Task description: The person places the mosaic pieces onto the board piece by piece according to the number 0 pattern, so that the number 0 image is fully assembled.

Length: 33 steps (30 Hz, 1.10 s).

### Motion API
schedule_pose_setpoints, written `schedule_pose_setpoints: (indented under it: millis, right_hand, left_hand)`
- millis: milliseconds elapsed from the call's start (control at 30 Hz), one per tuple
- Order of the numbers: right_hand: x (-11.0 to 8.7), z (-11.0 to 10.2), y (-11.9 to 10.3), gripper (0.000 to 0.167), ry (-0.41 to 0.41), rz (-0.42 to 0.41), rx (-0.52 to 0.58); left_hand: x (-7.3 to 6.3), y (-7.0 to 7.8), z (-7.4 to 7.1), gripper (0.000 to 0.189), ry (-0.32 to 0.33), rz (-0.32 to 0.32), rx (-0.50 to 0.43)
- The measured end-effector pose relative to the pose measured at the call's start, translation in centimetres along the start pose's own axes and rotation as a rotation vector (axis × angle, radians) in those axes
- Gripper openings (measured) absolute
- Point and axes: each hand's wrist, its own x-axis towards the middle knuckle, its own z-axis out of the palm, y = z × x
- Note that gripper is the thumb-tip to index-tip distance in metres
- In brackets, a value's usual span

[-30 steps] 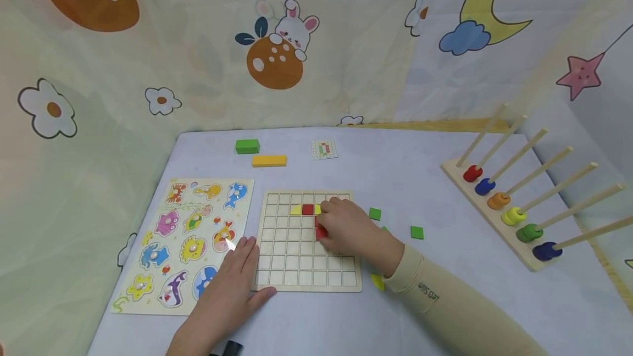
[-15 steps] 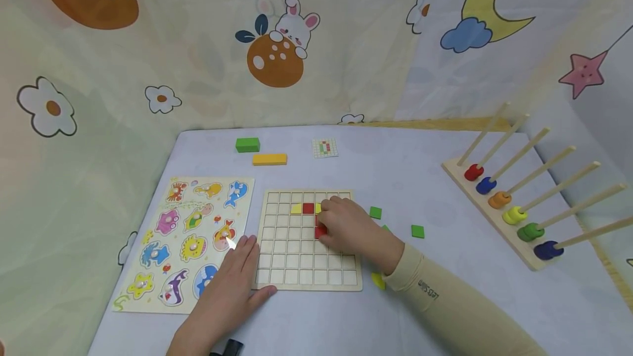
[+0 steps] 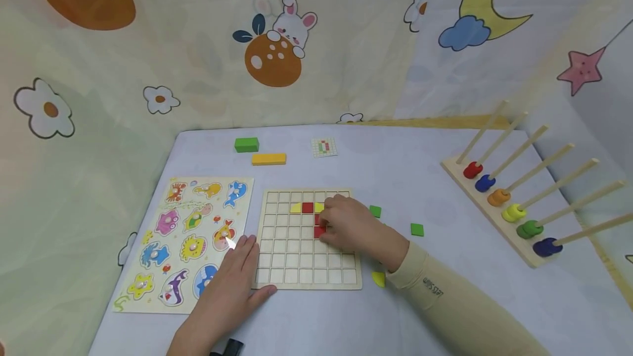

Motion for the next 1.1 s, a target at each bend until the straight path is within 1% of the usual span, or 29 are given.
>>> schedule_pose_setpoints:
  millis: [167,333,433,533,667,833,1100]
  right_hand:
    - [-0.9,-1.8,1.1,0.017,0.047,0.038,0.046]
    - [-2.1,-3.7,2.6,0.019,0.081,0.099,0.049]
    - [-3.0,-4.4,3.5,0.02,0.113,0.116,0.05]
    - [-3.8,-4.8,4.6,0.02,0.15,0.123,0.055]
    - [-5.0,-5.2,6.0,0.022,0.176,0.157,0.082]
    - [-6.3,-5.4,7.2,0.022,0.177,0.211,0.102]
    - [-8.0,-5.6,8.1,0.022,0.176,0.27,0.115]
  left_hand:
    - [0.0,0.0,0.1,0.101,0.003,-0.003,-0.007]
    - [0.0,0.0,0.0,0.101,-0.004,-0.011,-0.018]
    - [0.0,0.0,-0.1,0.101,-0.008,-0.012,-0.017]
    - [0.0,0.0,-0.2,0.101,-0.006,0.0,-0.013]
    - [0.0,0.1,-0.4,0.101,-0.01,0.004,-0.01]
    - [0.0,0.0,-0.4,0.101,-0.004,0.005,-0.007]
    - [0.0,0.1,-0.4,0.101,-0.009,0.012,-0.011]
